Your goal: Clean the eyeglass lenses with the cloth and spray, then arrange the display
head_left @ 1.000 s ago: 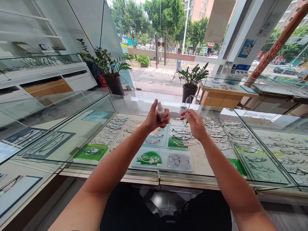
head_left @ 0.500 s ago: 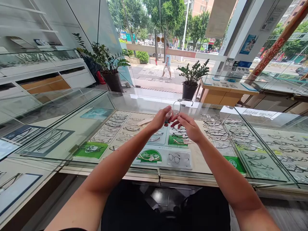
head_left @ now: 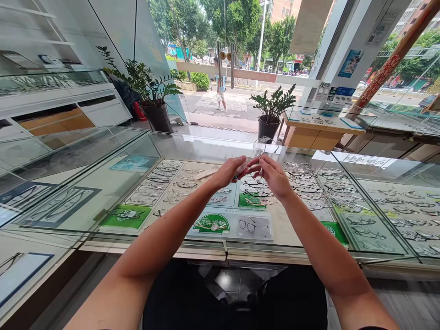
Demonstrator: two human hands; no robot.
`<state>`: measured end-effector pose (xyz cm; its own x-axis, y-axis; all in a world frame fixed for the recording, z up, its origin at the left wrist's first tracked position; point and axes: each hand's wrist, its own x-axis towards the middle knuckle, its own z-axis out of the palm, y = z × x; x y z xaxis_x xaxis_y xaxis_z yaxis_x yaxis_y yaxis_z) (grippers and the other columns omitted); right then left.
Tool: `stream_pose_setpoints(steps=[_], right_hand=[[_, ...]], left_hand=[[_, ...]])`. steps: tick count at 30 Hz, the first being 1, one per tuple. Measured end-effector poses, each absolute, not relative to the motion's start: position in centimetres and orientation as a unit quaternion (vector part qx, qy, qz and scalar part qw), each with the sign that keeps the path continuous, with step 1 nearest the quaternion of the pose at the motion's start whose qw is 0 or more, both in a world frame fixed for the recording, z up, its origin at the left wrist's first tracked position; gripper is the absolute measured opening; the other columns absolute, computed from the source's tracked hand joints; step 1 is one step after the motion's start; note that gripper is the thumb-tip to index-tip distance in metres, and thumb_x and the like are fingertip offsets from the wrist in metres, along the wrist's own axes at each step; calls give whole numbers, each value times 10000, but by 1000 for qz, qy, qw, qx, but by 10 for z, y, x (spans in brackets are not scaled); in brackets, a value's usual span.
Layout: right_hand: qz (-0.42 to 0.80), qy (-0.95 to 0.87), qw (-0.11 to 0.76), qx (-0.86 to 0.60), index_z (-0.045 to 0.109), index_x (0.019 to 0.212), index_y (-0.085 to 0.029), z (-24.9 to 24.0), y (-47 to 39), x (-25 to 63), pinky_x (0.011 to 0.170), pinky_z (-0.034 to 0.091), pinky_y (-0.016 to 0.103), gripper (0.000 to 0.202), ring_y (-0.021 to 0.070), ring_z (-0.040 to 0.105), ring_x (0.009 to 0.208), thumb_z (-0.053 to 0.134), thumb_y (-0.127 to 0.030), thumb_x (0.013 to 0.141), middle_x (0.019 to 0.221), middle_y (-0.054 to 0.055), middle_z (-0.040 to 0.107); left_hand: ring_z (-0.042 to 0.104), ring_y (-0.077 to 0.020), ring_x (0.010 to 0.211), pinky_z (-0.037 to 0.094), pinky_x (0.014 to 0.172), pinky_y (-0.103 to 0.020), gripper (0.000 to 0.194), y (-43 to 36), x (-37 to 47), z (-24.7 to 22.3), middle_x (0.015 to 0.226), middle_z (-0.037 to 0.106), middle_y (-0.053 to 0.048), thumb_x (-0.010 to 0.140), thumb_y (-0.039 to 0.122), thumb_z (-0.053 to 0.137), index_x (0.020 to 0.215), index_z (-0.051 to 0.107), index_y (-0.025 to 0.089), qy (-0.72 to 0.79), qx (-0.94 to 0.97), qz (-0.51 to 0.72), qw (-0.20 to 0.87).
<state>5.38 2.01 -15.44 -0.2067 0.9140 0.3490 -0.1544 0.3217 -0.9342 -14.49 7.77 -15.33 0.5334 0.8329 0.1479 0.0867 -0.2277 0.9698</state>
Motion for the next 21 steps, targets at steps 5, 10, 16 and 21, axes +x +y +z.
stream_pose_setpoints(steps=[5, 10, 16, 21], right_hand=[[461, -591, 571, -336, 712, 1049, -294, -158, 25, 56, 839, 642, 391, 433, 233, 788, 1013, 667, -723, 1026, 1161, 58, 802], [459, -593, 571, -334, 734, 1045, -294, -161, 27, 57, 852, 673, 402, 416, 233, 768, 1027, 670, -706, 1039, 1153, 59, 799], [467, -584, 578, -327, 733, 1078, -289, -159, 25, 58, 822, 641, 380, 394, 234, 796, 1024, 677, -677, 1039, 1171, 61, 797], [462, -581, 578, -339, 725, 1087, -289, -159, 26, 60, 815, 640, 385, 430, 254, 808, 1058, 688, -712, 1020, 1177, 65, 794]], left_hand=[[409, -126, 500, 325, 484, -288, 759, 79, -147, -153, 581, 505, -26, 978, 880, 513, 605, 544, 219, 295, 767, 295, 487], [396, -130, 549, 325, 504, -282, 741, 78, -147, -153, 606, 492, -20, 1008, 845, 540, 607, 507, 222, 286, 786, 291, 465], [586, -181, 690, 591, 691, -338, 802, 100, -160, -154, 750, 610, -55, 920, 981, 538, 757, 641, 202, 346, 698, 402, 482], [576, -190, 744, 537, 733, -340, 567, 155, -202, -167, 852, 654, -81, 1030, 736, 558, 821, 629, 214, 441, 603, 549, 374]])
